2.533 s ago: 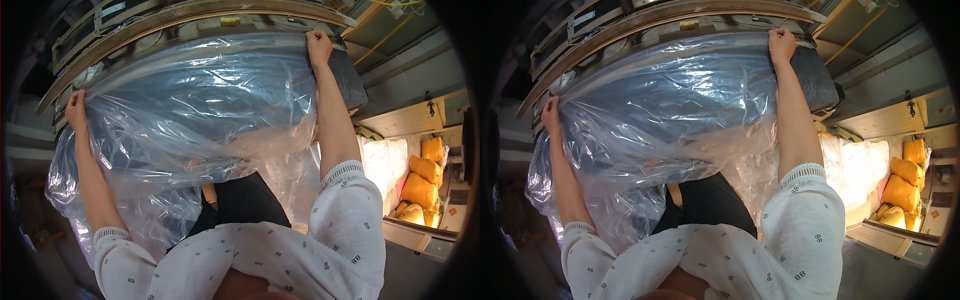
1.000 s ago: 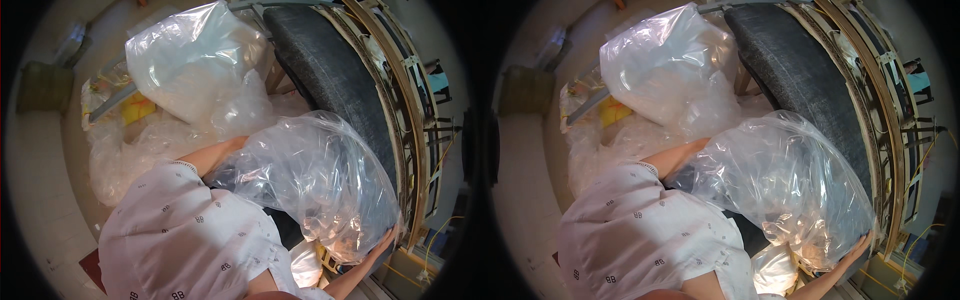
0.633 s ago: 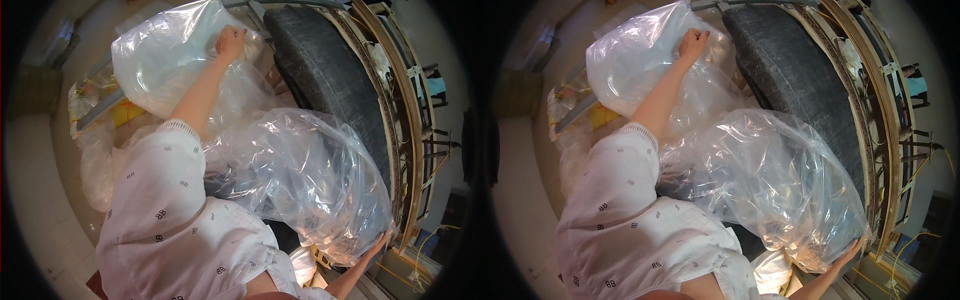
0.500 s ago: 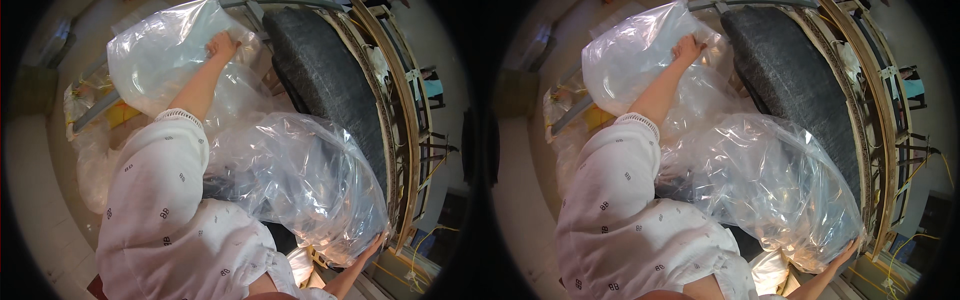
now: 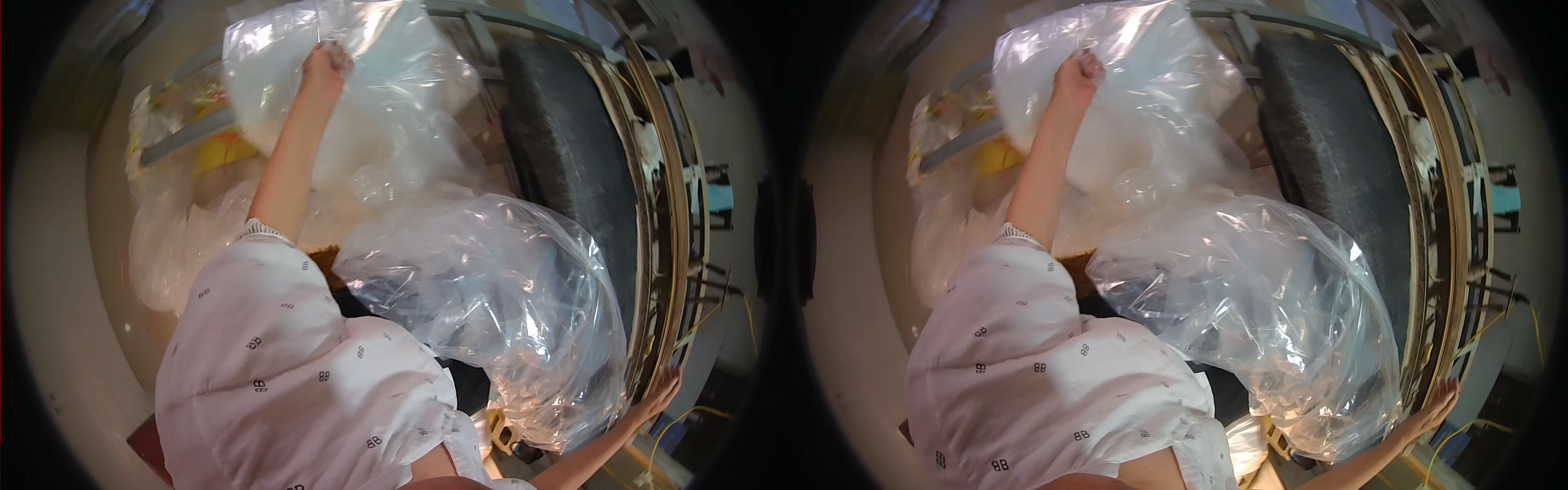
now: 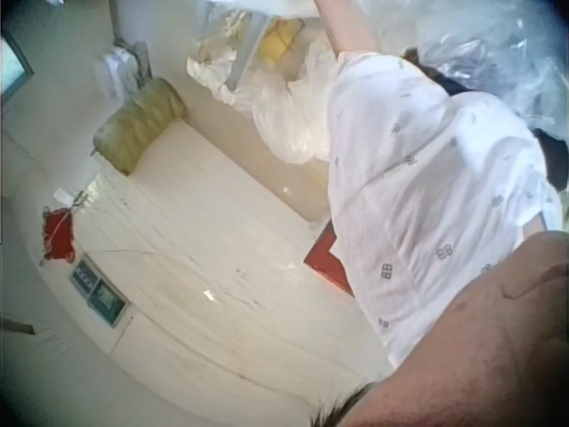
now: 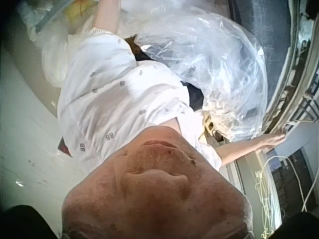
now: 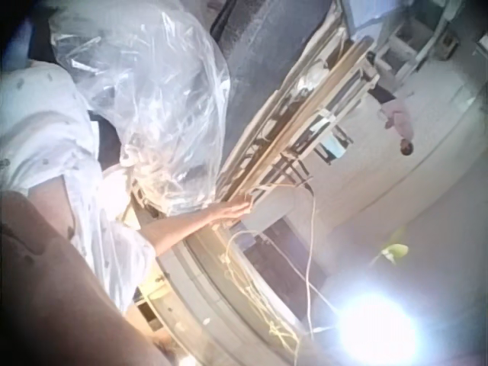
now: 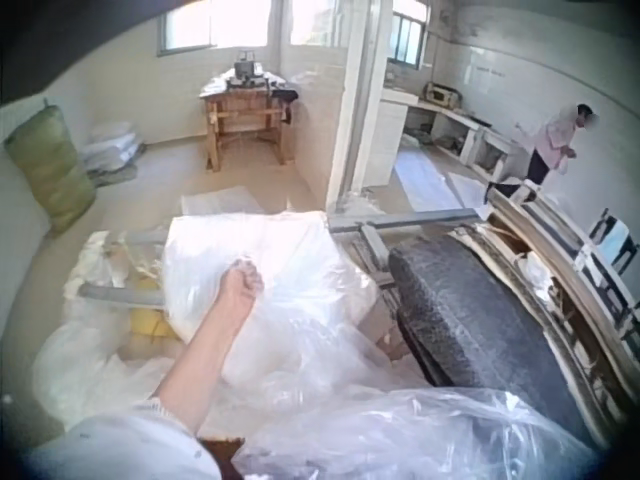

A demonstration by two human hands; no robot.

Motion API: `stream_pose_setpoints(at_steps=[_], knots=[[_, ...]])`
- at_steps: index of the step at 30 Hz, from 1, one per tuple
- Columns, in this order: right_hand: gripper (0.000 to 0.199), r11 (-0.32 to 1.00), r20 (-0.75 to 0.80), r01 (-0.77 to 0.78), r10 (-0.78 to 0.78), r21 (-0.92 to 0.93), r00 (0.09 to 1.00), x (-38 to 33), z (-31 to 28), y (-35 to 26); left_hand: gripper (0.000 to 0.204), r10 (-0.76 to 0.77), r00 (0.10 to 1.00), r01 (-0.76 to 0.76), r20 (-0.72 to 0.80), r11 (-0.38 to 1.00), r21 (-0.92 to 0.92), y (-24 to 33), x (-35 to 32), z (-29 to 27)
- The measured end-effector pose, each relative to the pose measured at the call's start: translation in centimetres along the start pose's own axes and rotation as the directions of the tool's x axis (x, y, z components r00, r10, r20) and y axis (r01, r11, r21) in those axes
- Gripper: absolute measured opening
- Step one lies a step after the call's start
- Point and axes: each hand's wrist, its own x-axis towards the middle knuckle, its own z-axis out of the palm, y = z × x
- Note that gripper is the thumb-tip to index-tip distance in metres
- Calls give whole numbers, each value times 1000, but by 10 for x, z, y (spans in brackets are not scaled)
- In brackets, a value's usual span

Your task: Wrapping a large grey rectangular object in a clear plastic protective sheet.

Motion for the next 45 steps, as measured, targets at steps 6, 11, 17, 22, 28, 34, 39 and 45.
stream_pose_setpoints(at_steps=[6,11,17,22,28,34,39,45], knots=[[37,879,497,-238,2,413,868,2,178,-155,28,150,942,-281,300,842,461,2,-150,90],[42,699,868,-557,-193,449,457,-47,318,-264,21,21,610,-261,792,949,176,7,-295,128],[36,849,916,-431,-140,307,377,-64,386,-301,16,-99,-88,107,991,988,108,74,-337,128],[31,800,786,-283,-338,530,517,-44,265,-303,33,255,637,-743,727,453,493,113,-193,107],[48,836,714,-312,-548,451,-437,-40,186,-300,19,-18,571,-788,821,270,554,69,-161,116],[50,811,924,-469,-216,349,315,-36,220,-272,26,-121,-217,-592,969,806,-31,36,-348,209],[36,763,762,-395,-191,512,619,-69,120,-248,34,-149,-645,-300,750,952,-68,57,-402,238],[51,873,-531,-57,345,484,774,-237,-179,-13,47,-266,-443,-225,856,957,182,80,-375,287]])
